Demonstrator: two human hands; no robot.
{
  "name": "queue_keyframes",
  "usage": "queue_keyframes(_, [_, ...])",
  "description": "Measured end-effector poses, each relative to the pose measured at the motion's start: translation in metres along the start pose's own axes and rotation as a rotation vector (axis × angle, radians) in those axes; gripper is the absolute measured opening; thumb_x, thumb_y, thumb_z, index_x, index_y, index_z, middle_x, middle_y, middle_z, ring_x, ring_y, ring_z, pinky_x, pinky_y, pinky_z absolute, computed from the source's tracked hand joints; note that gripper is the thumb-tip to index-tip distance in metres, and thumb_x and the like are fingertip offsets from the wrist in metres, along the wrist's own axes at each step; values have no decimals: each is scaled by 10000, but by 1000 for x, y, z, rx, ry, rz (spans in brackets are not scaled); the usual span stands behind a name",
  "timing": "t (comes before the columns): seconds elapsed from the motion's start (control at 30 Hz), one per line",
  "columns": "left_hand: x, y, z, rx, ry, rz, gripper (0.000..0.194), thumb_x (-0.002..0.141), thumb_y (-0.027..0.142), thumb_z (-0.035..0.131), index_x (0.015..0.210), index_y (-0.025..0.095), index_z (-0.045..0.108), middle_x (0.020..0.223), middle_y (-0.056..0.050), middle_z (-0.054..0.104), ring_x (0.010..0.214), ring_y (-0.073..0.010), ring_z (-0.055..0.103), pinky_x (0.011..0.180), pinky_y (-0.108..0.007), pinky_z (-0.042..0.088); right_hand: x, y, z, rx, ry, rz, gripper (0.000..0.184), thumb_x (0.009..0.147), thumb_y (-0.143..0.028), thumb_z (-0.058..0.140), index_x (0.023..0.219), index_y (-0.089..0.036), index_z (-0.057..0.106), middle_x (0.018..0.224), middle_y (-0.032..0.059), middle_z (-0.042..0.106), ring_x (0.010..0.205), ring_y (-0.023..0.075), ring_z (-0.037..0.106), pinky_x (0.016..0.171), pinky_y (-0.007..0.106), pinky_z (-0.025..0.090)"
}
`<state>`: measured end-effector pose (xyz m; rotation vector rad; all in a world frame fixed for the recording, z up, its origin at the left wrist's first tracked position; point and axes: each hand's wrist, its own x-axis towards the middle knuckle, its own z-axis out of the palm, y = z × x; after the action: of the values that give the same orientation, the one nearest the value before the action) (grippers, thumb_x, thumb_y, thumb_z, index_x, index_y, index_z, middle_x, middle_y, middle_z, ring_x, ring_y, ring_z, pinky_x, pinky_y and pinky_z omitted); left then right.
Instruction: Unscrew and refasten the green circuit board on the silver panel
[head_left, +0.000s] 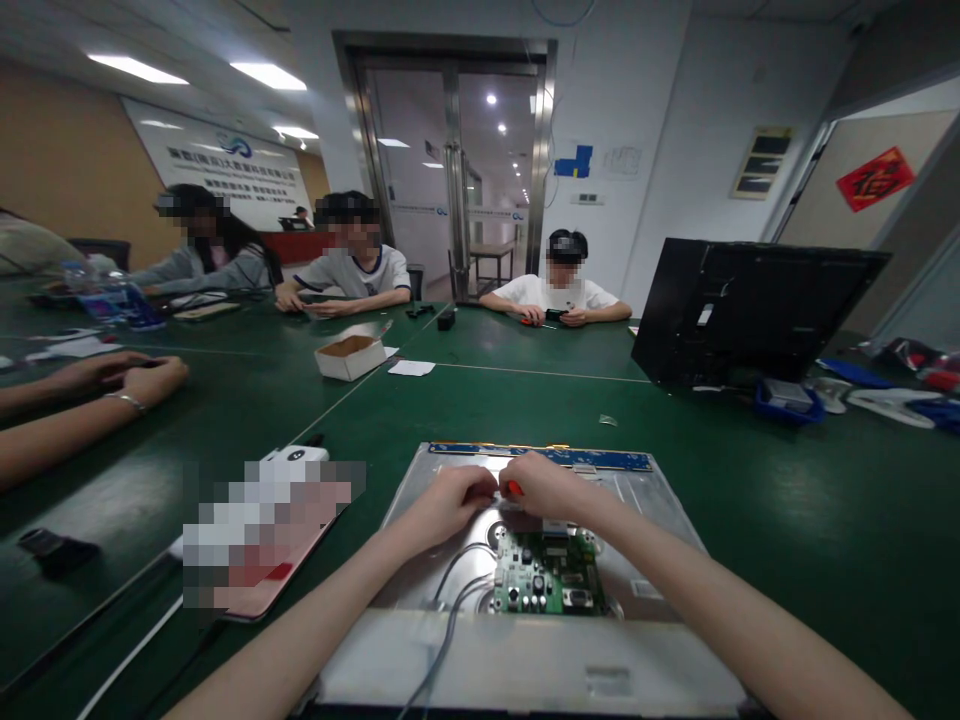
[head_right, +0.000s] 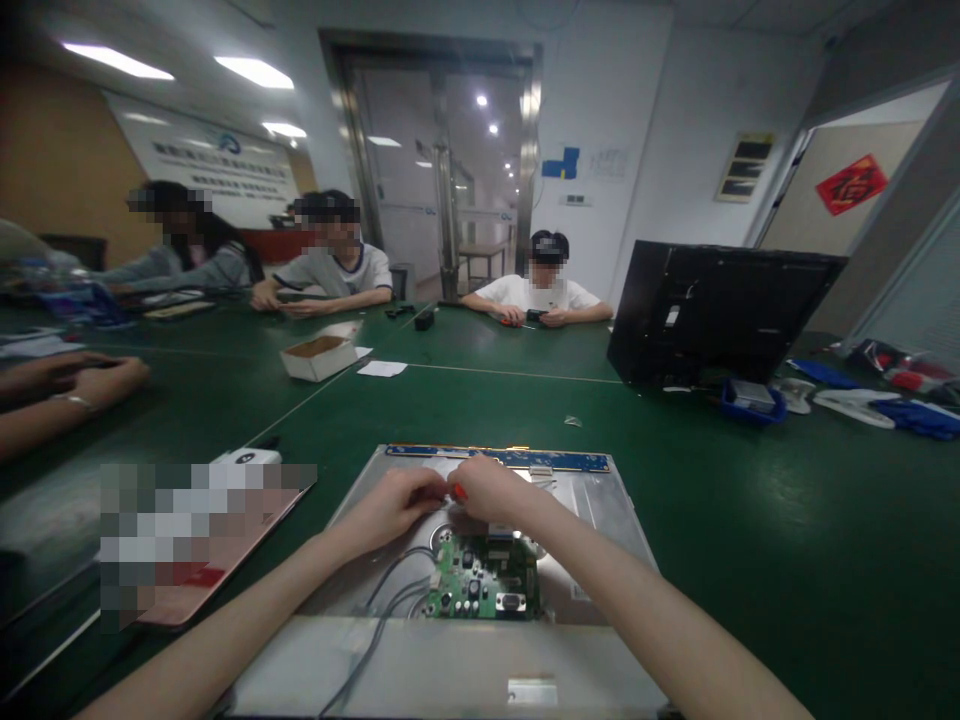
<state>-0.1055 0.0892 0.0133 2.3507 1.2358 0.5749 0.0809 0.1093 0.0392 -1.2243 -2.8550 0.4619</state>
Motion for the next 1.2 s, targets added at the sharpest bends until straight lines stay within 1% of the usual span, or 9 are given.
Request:
queue_keyframes(0.1, [0, 1, 1, -16, 11, -11, 143, 810, 90, 544, 875, 161, 650, 898, -53, 716, 829, -203, 641, 742, -281, 469, -1, 2, 1, -15, -2, 11, 252, 925, -304, 572, 1131, -164, 611, 1112, 77, 638, 947, 200, 628, 812, 391, 525])
queue_keyframes(0.2, [0, 2, 2, -26, 22, -16, 130, 812, 92, 561, 889, 160, 639, 898, -52, 713, 823, -202, 644, 742, -285, 467, -7, 4, -4, -23, 43, 13, 202, 878, -129, 575, 1040, -175, 687, 964, 60, 718, 907, 175, 655, 800, 281, 481])
queue_keyframes(0.27, [0, 2, 3, -24, 25, -18, 127, 813, 90, 567, 894, 163, 632, 890, -45, 710, 808, -196, 643, 735, -281, 465, -15, 3, -10, -29, 78, 17, 265, 858, -95, 569, 1065, -201, 696, 1001, 51, 733, 933, 164, 660, 801, 239, 453])
queue_keyframes(0.37, [0, 2, 4, -11, 25, -15, 133, 810, 88, 578, 902, 168, 631, 890, -39, 705, 807, -192, 639, 735, -277, 463, -32, -5, -18, -66, 118, 63, 256, 880, -157, 552, 1088, -205, 693, 1037, 83, 731, 966, 204, 663, 792, 270, 449])
queue_keyframes(0.5, [1, 0, 5, 0, 32, -1, 142, 803, 84, 585, 908, 165, 636, 904, -40, 700, 813, -188, 632, 749, -276, 463, -67, -27, -17, -128, 112, 126, 252, 885, -336, 548, 971, -162, 708, 871, 144, 729, 832, 290, 676, 670, 345, 466])
queue_keyframes(0.63, [0, -2, 5, 2, 33, 11, 133, 817, 111, 576, 920, 162, 643, 906, -53, 698, 821, -195, 629, 747, -280, 469, -93, -47, -2, -139, 9, 11, 381, 712, -435, 699, 1012, -202, 669, 931, 106, 713, 784, 291, 663, 600, 336, 474])
queue_keyframes(0.87, [-2, -6, 5, 23, 20, 40, 158, 843, 165, 553, 968, 170, 650, 896, -58, 694, 824, -204, 617, 748, -291, 478, -91, -58, 15, -310, 48, -21, 250, 760, -201, 551, 998, -149, 607, 929, 144, 678, 657, 250, 643, 506, 321, 433])
queue_keyframes(1.07, [-2, -4, 3, 32, 11, 40, 153, 817, 145, 553, 941, 164, 641, 892, -56, 685, 792, -194, 606, 729, -286, 461, -96, -52, -4, -323, 129, -39, 142, 833, -196, 495, 937, -179, 590, 806, 88, 689, 600, 197, 619, 477, 279, 298])
queue_keyframes(1.2, [-1, -5, 5, -5, 25, 49, 154, 795, 118, 555, 916, 171, 634, 865, -38, 670, 774, -182, 596, 708, -275, 458, -92, -38, -19, -342, 191, -7, 160, 892, -160, 451, 921, -176, 608, 798, 70, 701, 615, 174, 614, 490, 289, 217])
